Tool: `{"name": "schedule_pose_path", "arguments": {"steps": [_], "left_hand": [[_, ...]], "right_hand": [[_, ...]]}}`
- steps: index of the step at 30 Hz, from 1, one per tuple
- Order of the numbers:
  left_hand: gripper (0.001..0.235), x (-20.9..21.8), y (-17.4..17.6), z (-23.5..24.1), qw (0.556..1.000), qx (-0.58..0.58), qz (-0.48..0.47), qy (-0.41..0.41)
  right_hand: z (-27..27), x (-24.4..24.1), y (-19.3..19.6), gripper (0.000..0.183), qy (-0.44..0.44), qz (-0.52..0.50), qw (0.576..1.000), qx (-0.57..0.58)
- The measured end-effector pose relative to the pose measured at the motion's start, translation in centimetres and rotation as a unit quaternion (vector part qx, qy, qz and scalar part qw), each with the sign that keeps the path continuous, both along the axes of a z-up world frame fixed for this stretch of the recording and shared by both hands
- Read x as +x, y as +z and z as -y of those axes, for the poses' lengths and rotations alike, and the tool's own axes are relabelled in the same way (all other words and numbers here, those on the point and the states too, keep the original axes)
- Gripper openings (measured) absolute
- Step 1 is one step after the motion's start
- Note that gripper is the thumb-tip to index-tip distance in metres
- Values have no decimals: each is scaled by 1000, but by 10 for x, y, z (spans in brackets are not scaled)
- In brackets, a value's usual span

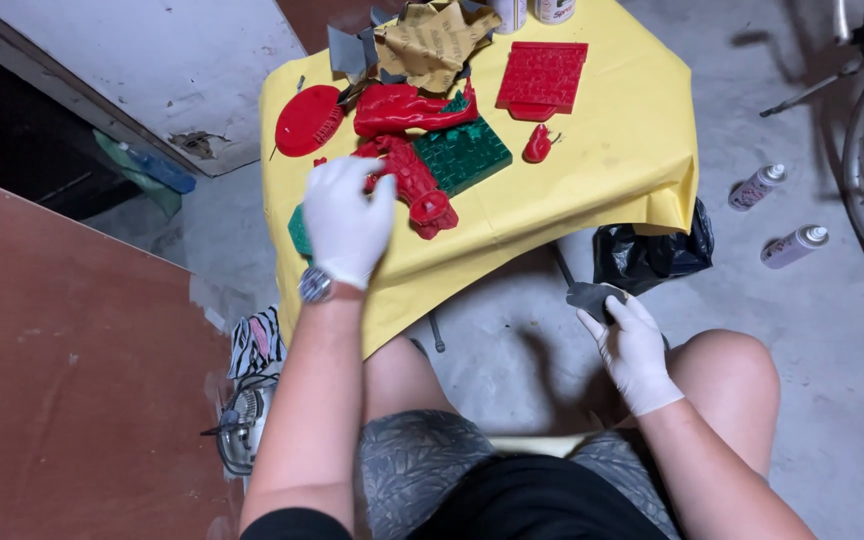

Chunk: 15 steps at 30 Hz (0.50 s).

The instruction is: Sanding the surfaces of various 3D printed plastic parts to smooth them.

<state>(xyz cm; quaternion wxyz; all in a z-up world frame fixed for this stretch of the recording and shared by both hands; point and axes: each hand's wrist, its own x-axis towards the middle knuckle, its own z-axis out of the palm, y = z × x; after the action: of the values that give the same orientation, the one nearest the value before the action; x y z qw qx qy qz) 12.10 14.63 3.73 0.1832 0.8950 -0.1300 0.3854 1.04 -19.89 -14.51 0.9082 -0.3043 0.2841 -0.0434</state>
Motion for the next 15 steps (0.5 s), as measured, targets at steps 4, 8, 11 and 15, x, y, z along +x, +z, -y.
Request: {"name": "schedule_pose_path", "arguments": {"steps": [4,8,11,15], "left_hand": [[23,46,13,46,977,119,-169,52],[41,80,23,70,905,241,-331,115],[36,90,22,75,888,264,-357,116],[32,70,56,87,890,163,-412,108]], "right_hand": [[-10,0,11,12,17,11,999,-37],[0,5,-1,12,7,-14,999,-42],[7,7,-2,10,-5,-24,999,-40],[8,8,6,10,10,-25,999,-42]]}}
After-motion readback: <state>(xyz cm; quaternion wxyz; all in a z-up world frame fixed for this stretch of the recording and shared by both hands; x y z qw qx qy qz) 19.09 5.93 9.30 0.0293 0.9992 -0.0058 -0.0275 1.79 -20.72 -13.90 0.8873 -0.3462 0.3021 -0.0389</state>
